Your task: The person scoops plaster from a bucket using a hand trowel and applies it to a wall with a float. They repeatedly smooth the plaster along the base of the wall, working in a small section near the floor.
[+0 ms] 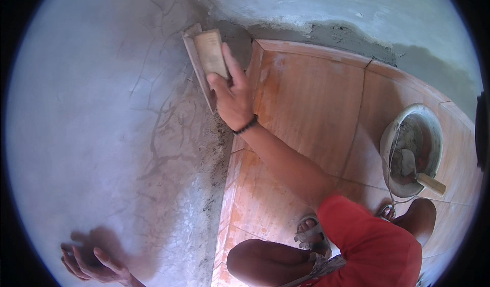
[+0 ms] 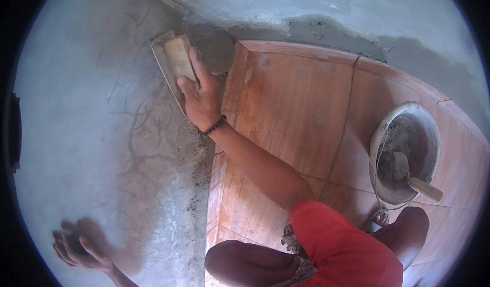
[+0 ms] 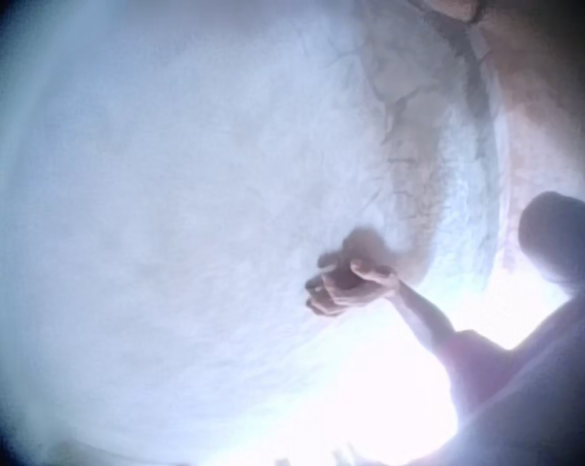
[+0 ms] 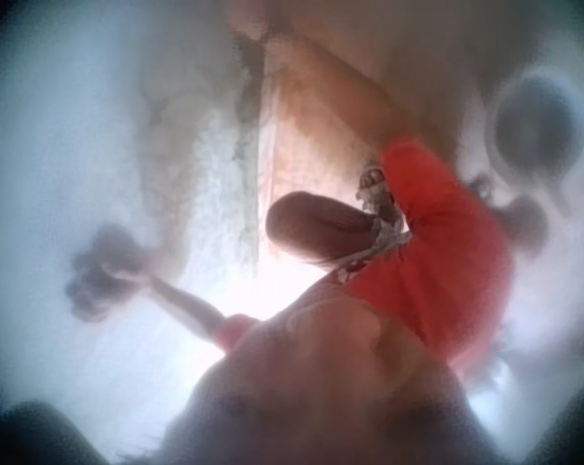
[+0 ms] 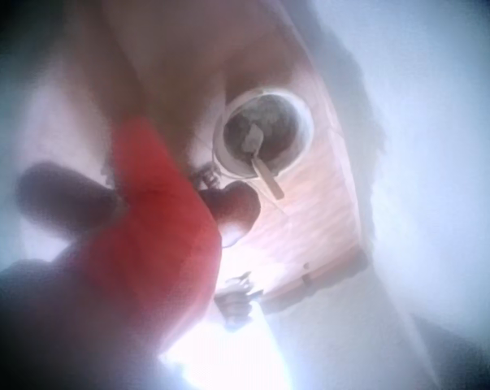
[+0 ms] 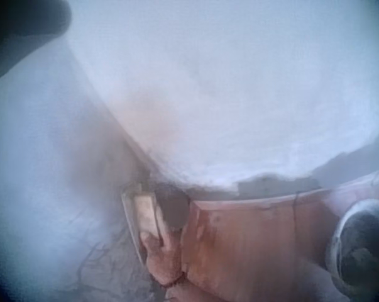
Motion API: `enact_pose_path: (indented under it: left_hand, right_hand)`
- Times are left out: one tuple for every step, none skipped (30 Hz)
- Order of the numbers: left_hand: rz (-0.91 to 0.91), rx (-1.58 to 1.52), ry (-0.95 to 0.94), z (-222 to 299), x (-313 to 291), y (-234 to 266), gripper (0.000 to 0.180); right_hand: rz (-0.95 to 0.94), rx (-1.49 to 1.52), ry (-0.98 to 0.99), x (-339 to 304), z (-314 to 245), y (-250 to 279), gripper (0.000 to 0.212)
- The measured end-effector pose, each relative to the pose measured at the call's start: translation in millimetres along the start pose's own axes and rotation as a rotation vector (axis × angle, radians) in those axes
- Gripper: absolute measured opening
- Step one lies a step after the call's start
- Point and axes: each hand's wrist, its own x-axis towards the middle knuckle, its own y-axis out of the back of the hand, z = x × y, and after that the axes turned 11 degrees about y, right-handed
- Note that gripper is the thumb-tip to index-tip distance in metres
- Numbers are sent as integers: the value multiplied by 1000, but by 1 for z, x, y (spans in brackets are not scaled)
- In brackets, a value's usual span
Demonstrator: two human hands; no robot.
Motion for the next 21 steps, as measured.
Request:
enact_pose_path:
  left_hand:
    - [-1, -2, 5, 0, 0, 0, 44]
    - [-2, -1, 11, 0, -1, 0, 44]
    - [-4, -3, 17, 0, -2, 0, 44]
    - [-4, 1, 18, 0, -2, 0, 44]
    - [-2, -2, 21, 2, -2, -1, 44]
    - [-4, 6, 19, 2, -2, -2, 43]
    - [-5, 5, 21, 2, -2, -1, 44]
    - [-5, 4, 23, 2, -2, 0, 44]
    - [-9, -5, 27, 3, -3, -2, 44]
    - [-13, -14, 20, 3, -3, -5, 43]
    - [-16, -24, 13, 3, -4, -7, 43]
    - [-18, -20, 3, 2, -2, -5, 43]
    - [-22, -17, 15, 3, -2, -3, 43]
    - [-26, -16, 27, 4, -1, -2, 42]
    - [-30, -20, 45, 4, -3, -3, 42]
    - [-33, -24, 47, 4, -4, -5, 42]
    - [-37, -30, 50, 3, -5, -7, 41]
    - [-38, -27, 50, 3, -5, -6, 41]
    - [-36, -26, 37, 3, -4, -5, 41]
    - [-35, -24, 23, 2, -3, -4, 41]
    - [-34, -23, 10, 2, -2, -3, 41]
  right_hand:
    - [79, 116, -93, -1, 2, 7, 59]
    - [157, 233, -188, -5, 8, 19, 59]
    - [235, 348, -281, -10, 15, 34, 59]
    - [282, 471, -380, -14, 32, 53, 58]
    - [331, 588, -476, -15, 53, 75, 56]
    - [346, 631, -514, -20, 72, 88, 56]
    - [361, 677, -552, -25, 89, 97, 55]
    - [375, 723, -590, -27, 102, 99, 54]
    - [371, 711, -607, -26, 110, 99, 54]
    - [368, 698, -623, -25, 117, 99, 54]
    - [364, 684, -639, -24, 124, 100, 54]
    - [356, 667, -657, -23, 131, 96, 54]
    - [348, 649, -674, -21, 138, 93, 54]
    - [340, 629, -691, -22, 143, 91, 54]
    - [359, 578, -716, -20, 139, 86, 53]
    - [378, 525, -740, -17, 136, 81, 51]
    - [397, 471, -763, -15, 132, 78, 50]
    - [390, 466, -751, -14, 129, 74, 50]
    - [384, 461, -740, -12, 126, 70, 50]
    - [378, 455, -728, -11, 123, 67, 50]
    - [357, 482, -689, -8, 120, 64, 51]
